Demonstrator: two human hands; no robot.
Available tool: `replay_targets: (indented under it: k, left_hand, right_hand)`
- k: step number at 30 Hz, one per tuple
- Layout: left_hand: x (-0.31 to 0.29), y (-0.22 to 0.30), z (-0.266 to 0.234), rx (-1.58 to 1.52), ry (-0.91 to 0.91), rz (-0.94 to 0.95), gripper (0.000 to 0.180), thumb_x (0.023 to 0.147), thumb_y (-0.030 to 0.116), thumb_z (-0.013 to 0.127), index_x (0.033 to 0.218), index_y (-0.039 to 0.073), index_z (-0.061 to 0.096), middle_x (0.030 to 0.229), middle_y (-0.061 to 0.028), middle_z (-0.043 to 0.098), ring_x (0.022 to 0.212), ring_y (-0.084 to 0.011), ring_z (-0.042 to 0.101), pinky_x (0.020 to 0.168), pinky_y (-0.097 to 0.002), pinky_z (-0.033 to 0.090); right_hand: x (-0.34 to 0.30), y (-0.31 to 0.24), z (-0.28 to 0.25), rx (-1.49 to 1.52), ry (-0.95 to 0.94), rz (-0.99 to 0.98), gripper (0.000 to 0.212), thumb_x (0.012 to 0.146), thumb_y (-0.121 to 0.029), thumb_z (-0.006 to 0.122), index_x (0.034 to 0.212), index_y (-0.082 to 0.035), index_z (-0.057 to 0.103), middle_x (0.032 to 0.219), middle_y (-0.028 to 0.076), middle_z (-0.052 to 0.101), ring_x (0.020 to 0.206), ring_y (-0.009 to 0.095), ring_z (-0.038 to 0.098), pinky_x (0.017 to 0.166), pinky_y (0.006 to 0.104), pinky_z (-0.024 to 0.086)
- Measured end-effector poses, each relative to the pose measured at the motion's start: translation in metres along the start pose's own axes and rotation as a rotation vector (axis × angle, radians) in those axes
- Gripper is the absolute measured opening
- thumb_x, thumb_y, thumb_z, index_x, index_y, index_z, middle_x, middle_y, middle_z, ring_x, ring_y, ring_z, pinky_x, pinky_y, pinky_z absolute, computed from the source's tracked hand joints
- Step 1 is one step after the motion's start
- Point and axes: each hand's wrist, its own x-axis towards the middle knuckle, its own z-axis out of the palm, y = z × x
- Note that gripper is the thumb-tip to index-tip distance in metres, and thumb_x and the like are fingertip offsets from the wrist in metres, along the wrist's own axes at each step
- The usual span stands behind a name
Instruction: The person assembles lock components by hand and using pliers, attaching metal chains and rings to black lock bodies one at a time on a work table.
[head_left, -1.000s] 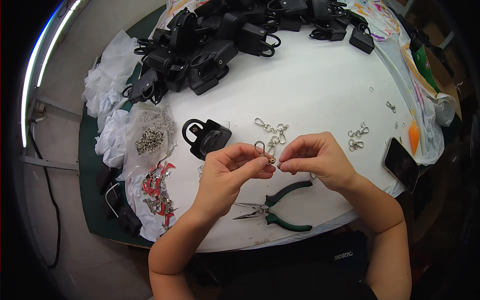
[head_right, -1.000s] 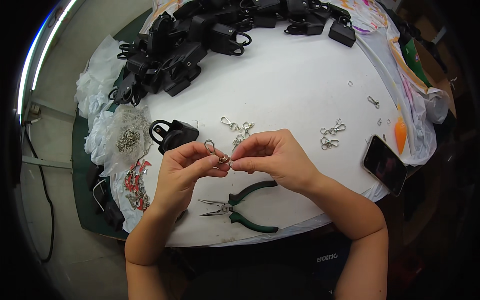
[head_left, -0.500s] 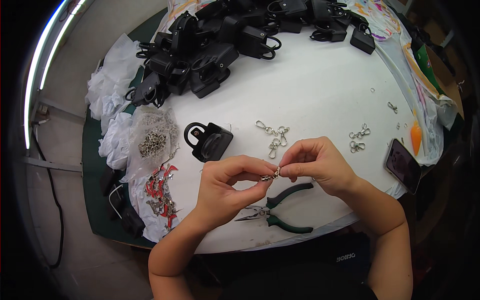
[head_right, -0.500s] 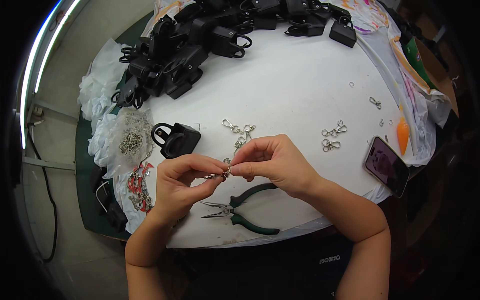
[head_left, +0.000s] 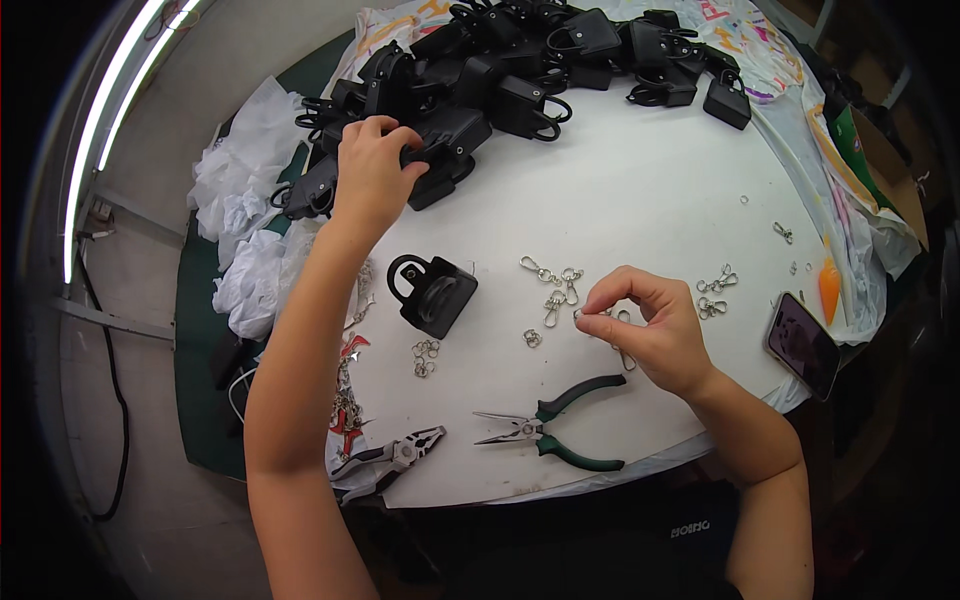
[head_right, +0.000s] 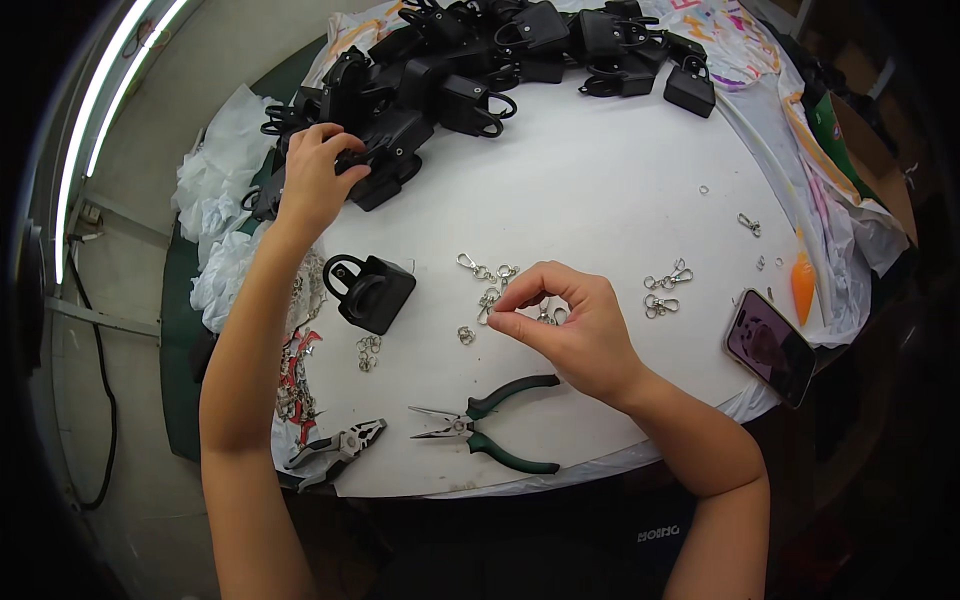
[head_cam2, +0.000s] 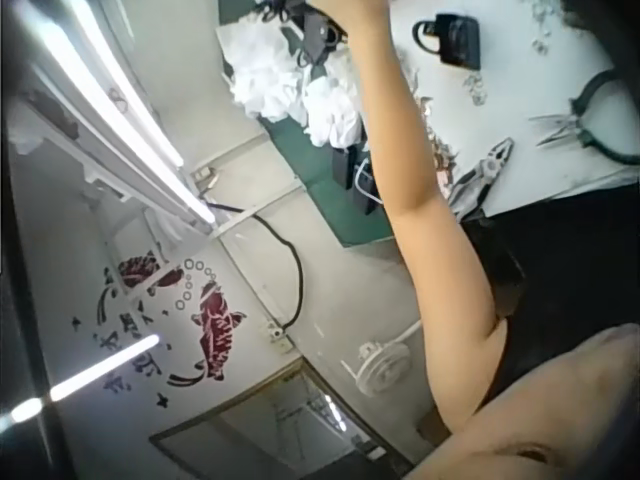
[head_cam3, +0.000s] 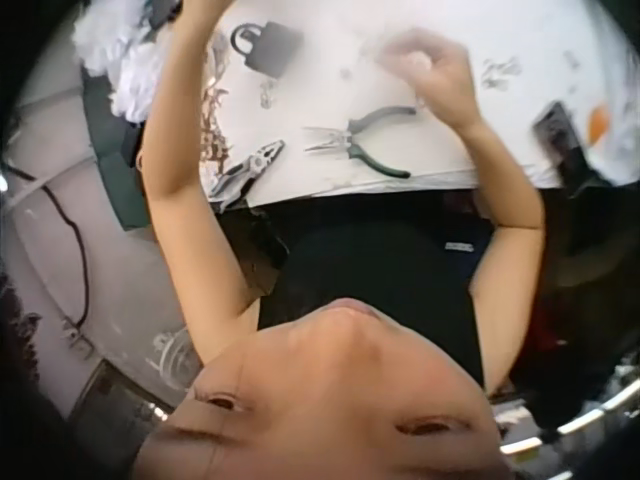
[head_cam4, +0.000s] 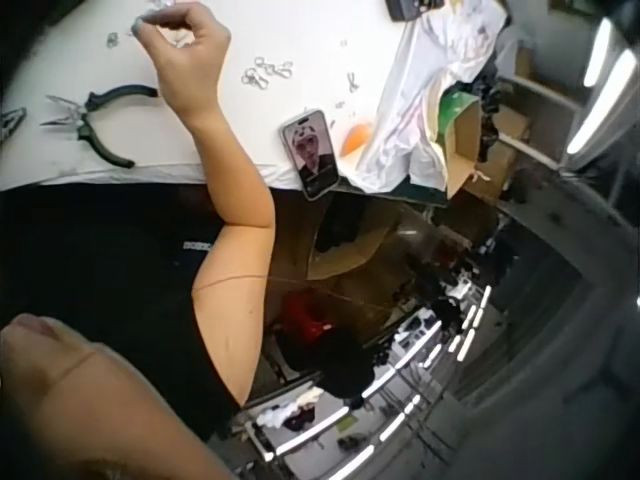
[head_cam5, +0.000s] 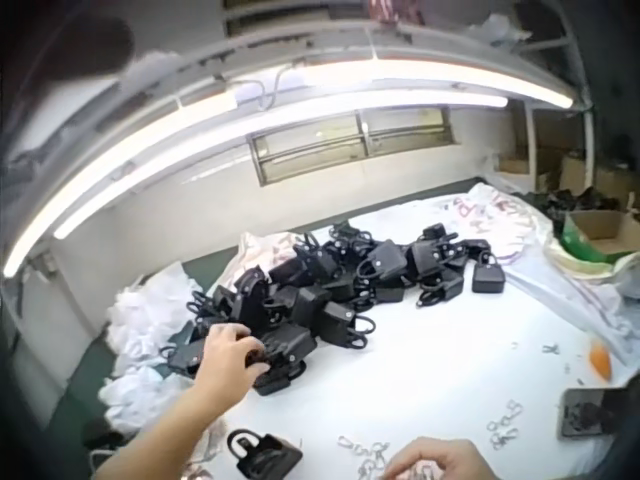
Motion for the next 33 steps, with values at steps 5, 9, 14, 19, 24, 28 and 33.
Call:
replay_targets:
  k: [5,9,14,19,24,28,33]
  left_hand:
    - [0.008,0.002,-0.017,-0.43,-0.035,-0.073,0.027,0.089,0.021,0.073,0.111,0.005,0.07,0.11,-0.0067,0.067,0.11,-0.0194,0.057,0.096,-0.0293,0.045]
    - [-0.033,0.057,-0.08,-1.395,-0.158,-0.399,0.032,0.1,0.026,0.061,0.111,-0.003,0.066,0.099,-0.0054,0.069,0.093,-0.0085,0.063,0.083,-0.0206,0.048]
    - [-0.131,0.079,-0.11,-1.72,-0.27,-0.449,0.059,0.072,0.007,0.087,0.121,-0.002,0.055,0.109,-0.0066,0.063,0.101,-0.0142,0.062,0.086,-0.0288,0.052]
    - [-0.187,0.081,-0.102,-1.791,-0.362,-0.681,0.062,0.066,-0.003,0.087,0.12,0.002,0.057,0.108,-0.0065,0.065,0.102,-0.0134,0.064,0.092,-0.0281,0.051]
    - [-0.209,0.077,-0.101,-1.837,-0.54,-0.603,0.076,0.071,0.002,0.084,0.14,0.0,0.05,0.121,-0.0093,0.064,0.105,-0.0142,0.065,0.094,-0.0284,0.05]
    - [-0.214,0.075,-0.104,-1.816,-0.58,-0.646,0.075,0.07,0.003,0.085,0.139,0.001,0.054,0.118,-0.0038,0.065,0.103,-0.0109,0.062,0.094,-0.0254,0.047]
    - [-0.218,0.071,-0.114,-1.734,-0.652,-0.565,0.075,0.07,0.004,0.087,0.138,0.003,0.057,0.113,-0.0003,0.064,0.098,-0.0087,0.058,0.092,-0.0234,0.044]
  right_hand:
    - [0.005,0.004,-0.001,0.083,0.029,-0.062,0.006,0.083,0.0,0.076,0.086,-0.001,0.071,0.091,0.007,0.072,0.091,0.014,0.065,0.087,0.0303,0.05]
    - [0.001,0.003,-0.001,0.294,0.079,0.034,0.006,0.086,0.003,0.073,0.091,0.001,0.07,0.091,0.01,0.071,0.091,0.017,0.067,0.087,0.0317,0.054]
    - [-0.009,-0.014,0.015,0.49,-0.044,0.175,0.009,0.089,0.005,0.069,0.098,0.003,0.068,0.092,0.011,0.07,0.088,0.017,0.068,0.084,0.032,0.058]
    - [-0.022,-0.043,0.042,0.541,-0.299,0.183,0.008,0.089,0.006,0.069,0.097,0.004,0.068,0.098,0.009,0.065,0.086,0.013,0.065,0.072,0.0262,0.058]
    - [-0.028,-0.054,0.059,0.359,-0.483,0.218,0.01,0.085,0.004,0.074,0.094,0.0,0.072,0.097,0.007,0.066,0.086,0.01,0.064,0.067,0.0216,0.055]
    - [-0.031,-0.052,0.065,0.256,-0.544,0.122,0.012,0.083,0.002,0.077,0.094,-0.002,0.074,0.095,0.006,0.069,0.082,0.01,0.066,0.071,0.0226,0.054]
    - [-0.036,-0.061,0.077,0.135,-0.544,0.12,0.013,0.083,0.0,0.078,0.096,-0.002,0.074,0.092,0.006,0.07,0.08,0.01,0.066,0.068,0.0225,0.052]
